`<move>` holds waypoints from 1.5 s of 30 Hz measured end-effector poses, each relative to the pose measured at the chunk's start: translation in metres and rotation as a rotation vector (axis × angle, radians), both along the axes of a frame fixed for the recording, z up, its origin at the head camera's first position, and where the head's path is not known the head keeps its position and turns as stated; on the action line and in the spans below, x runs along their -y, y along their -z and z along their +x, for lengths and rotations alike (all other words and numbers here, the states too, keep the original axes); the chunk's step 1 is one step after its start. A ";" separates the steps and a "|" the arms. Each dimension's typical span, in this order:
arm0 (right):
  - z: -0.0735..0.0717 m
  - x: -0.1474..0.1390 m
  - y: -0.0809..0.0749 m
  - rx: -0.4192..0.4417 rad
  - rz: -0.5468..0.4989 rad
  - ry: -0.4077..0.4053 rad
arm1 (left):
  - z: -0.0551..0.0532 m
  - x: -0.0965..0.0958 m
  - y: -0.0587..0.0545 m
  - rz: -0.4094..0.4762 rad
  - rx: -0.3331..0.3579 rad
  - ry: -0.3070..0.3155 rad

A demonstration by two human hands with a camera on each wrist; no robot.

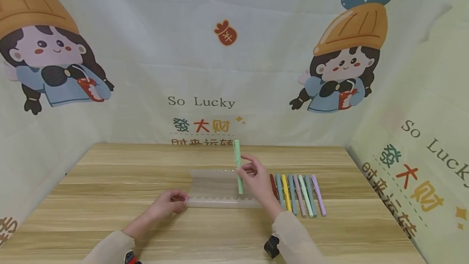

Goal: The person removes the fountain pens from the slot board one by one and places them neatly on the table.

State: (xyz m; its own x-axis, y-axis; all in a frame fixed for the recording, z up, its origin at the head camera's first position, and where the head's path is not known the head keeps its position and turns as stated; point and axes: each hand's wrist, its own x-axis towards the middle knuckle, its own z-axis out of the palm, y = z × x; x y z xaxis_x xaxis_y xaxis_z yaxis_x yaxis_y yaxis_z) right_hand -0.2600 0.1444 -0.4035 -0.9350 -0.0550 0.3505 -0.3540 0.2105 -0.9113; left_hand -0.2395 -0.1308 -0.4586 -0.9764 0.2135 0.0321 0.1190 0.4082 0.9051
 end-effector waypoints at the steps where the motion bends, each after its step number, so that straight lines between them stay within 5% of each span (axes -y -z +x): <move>1: 0.000 -0.002 0.001 -0.005 0.002 0.002 | 0.000 0.000 0.000 0.001 -0.002 0.000; 12: 0.005 -0.031 0.002 -0.042 0.034 0.010 | 0.001 0.000 -0.001 -0.011 0.003 -0.009; 32: 0.016 -0.098 0.008 -0.014 0.132 0.203 | 0.000 0.000 -0.001 -0.010 0.008 -0.006; 45: 0.029 -0.139 0.025 -0.082 0.193 0.291 | 0.001 -0.001 -0.002 -0.009 0.009 -0.018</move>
State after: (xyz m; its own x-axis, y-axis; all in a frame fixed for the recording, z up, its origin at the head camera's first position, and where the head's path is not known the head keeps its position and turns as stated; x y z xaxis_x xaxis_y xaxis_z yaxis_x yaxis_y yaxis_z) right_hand -0.2315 0.2831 -0.4281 -0.8904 0.1371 0.4340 -0.3239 0.4792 -0.8158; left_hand -0.2384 -0.1293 -0.4570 -0.9803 0.1965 0.0218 0.1039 0.4183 0.9024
